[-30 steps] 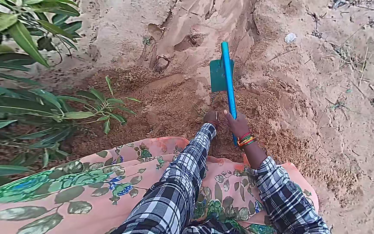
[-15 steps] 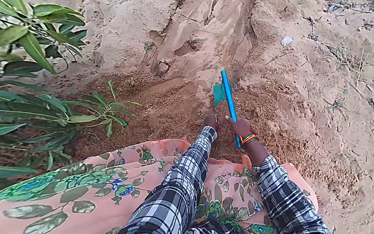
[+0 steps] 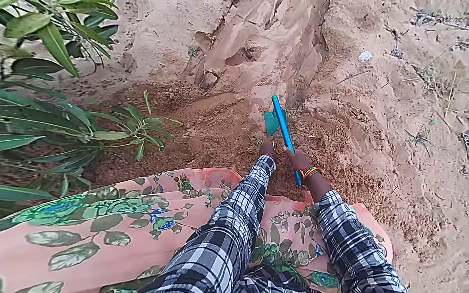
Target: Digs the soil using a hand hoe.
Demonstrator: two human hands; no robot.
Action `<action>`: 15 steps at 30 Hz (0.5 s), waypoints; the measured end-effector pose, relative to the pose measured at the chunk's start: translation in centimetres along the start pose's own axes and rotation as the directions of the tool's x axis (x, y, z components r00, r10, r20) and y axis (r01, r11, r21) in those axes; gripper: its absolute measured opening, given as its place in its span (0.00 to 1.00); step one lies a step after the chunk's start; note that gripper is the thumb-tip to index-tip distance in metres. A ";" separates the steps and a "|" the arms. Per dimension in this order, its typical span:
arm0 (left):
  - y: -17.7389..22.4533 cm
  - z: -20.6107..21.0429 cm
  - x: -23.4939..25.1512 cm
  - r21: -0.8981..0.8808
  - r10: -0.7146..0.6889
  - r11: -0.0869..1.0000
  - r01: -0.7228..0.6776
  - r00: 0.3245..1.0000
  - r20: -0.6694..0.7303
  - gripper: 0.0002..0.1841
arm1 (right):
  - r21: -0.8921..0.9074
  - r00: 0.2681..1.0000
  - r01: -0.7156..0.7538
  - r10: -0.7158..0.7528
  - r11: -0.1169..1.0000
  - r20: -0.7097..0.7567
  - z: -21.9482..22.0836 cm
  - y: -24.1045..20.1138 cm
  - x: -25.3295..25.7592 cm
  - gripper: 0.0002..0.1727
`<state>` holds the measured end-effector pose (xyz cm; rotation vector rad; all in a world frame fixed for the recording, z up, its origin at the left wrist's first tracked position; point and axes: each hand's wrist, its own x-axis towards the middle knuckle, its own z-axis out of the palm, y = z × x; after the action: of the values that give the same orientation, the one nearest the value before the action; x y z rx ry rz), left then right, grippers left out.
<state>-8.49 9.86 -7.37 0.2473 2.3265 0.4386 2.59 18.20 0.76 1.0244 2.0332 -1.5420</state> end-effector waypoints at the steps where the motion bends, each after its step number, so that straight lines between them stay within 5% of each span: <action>1: -0.1 -0.2 -0.1 0.000 0.002 1.000 -0.002 1.000 -0.008 0.27 | 0.035 1.000 -0.020 0.019 0.999 0.015 0.0 0.0 0.2 0.33; 4: -0.5 0.0 -0.1 -0.033 0.026 0.999 -0.026 1.000 -0.018 0.26 | 0.092 0.998 0.025 -0.019 0.995 -0.066 0.3 -0.8 -1.1 0.32; 7: -0.8 0.2 -0.2 -0.054 0.022 0.998 -0.023 0.999 -0.028 0.25 | 0.146 0.962 0.219 -0.189 0.965 -0.195 0.4 -0.9 -2.7 0.29; 12: -1.1 0.5 0.2 -0.079 0.031 0.996 -0.036 0.998 -0.059 0.26 | 0.144 0.740 0.639 -0.552 0.756 -0.383 -0.3 -2.2 -3.1 0.30; 15: -1.4 0.5 0.2 -0.085 0.050 0.995 -0.054 0.997 -0.052 0.26 | 0.115 0.775 0.587 -0.515 0.801 -0.367 0.4 -1.3 -2.0 0.28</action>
<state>-8.32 8.80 -8.38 0.2587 2.3472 0.5755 2.95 16.99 2.84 0.8234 2.6075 -2.0508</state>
